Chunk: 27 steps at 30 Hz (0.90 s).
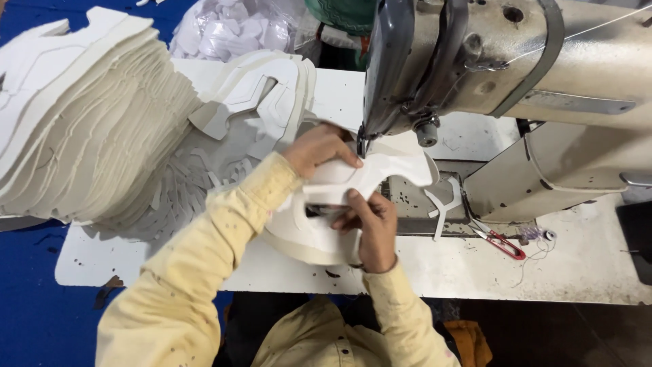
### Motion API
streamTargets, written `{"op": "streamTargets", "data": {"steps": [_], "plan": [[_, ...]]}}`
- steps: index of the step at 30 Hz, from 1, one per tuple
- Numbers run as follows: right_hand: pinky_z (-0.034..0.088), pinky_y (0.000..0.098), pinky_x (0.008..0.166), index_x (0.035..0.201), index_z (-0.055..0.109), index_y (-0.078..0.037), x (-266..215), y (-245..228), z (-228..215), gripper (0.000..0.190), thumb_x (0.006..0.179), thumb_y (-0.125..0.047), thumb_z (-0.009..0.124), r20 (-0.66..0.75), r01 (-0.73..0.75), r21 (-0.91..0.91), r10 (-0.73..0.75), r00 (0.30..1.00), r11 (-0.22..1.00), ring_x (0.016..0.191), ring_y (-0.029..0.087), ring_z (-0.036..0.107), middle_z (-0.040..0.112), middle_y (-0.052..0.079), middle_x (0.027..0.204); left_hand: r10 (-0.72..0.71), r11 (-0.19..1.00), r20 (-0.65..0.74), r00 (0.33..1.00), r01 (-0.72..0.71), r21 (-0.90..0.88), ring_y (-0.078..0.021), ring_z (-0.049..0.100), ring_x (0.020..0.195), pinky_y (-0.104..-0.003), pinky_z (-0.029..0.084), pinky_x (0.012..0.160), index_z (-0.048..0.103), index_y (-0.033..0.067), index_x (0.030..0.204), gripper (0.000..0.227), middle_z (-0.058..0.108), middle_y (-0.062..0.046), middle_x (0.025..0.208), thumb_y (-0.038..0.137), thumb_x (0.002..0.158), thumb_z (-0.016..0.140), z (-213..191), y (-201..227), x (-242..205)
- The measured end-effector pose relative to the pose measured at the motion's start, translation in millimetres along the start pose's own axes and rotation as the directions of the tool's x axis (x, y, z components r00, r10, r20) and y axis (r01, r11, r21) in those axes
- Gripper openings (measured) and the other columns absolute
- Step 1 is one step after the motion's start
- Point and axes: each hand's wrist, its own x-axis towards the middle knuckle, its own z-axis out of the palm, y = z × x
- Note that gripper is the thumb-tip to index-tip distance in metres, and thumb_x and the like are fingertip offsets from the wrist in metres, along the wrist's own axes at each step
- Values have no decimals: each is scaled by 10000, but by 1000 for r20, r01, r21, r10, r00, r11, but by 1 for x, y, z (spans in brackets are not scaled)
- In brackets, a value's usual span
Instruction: The person aligns white shoe sole pieces and smaller inserts under a sewing machine needle, guiding them through the machine to stitch the components together. The person repeatedly picks up new pieces from a stack on the left, positions them, and sews them, occasionally using scissors to trim threads.
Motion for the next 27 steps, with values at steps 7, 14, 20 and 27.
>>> {"op": "streamTargets", "data": {"steps": [7, 14, 20, 27], "plan": [[534, 283, 473, 972, 703, -5, 5, 8, 31, 290, 991, -288, 641, -50, -82, 180, 92, 994, 980, 565, 186, 710, 792, 190, 915, 118, 911, 106, 987, -150, 384, -315, 706, 912, -411, 534, 863, 770, -56, 1029, 481, 792, -200, 1003, 71, 569, 831, -13, 18, 12], [548, 288, 492, 916, 699, -8, 3, 8, 28, 305, 993, -298, 645, -17, -83, 125, 86, 996, 989, 585, 187, 710, 796, 202, 933, 434, 387, 93, 896, -278, 879, -363, 676, 961, -469, 479, 887, 596, 23, 1200, 630, 723, -139, 1081, 296, 702, 869, -2, 31, -44], [553, 276, 531, 873, 672, -37, 10, 7, 23, 289, 995, -296, 640, -46, -85, 114, 91, 995, 990, 597, 174, 706, 801, 182, 929, 400, 505, 318, 860, -497, 706, -276, 716, 971, -388, 537, 894, 634, 26, 985, 401, 733, -103, 997, 336, 809, 817, -16, 22, -35], [549, 278, 559, 945, 713, -22, 20, 9, -1, 250, 1019, -249, 639, 36, -76, 107, 73, 997, 991, 649, 175, 721, 777, 150, 848, 499, 494, 141, 855, -414, 764, -290, 690, 968, -400, 519, 875, 675, 33, 974, 376, 714, -124, 989, 320, 794, 838, -3, 7, -48]]}}
